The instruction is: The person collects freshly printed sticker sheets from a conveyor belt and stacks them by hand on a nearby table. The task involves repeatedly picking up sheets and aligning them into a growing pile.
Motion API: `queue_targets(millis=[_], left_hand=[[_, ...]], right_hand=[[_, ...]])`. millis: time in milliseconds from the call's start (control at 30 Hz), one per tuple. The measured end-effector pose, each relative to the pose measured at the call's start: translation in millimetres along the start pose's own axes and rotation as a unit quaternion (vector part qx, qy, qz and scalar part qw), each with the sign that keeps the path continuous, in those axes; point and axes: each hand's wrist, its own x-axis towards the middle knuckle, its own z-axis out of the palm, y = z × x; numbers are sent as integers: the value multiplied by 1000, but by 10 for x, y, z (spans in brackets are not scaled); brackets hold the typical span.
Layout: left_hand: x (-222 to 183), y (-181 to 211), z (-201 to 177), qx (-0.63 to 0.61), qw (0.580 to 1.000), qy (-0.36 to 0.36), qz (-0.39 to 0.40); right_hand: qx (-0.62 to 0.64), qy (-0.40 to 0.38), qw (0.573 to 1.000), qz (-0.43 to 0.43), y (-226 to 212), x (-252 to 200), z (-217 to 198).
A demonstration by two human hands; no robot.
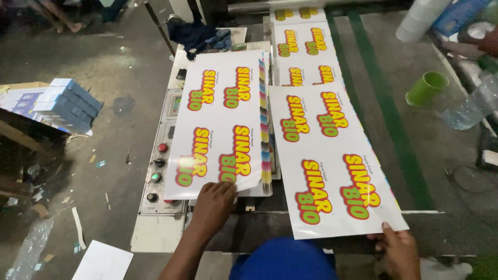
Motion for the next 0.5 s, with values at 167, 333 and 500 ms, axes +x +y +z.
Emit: queue_targets(millis=[167,333,500], left_hand=[[24,-48,-24,-17,999,37,-27],[128,29,-185,-28,997,69,-35],[107,66,-243,-70,994,52,-60]], right_hand=[[-30,-10,999,-16,345,210,-239],[-57,-21,998,-4,485,325,-202],[-53,-37,998,-21,581,415,-89]])
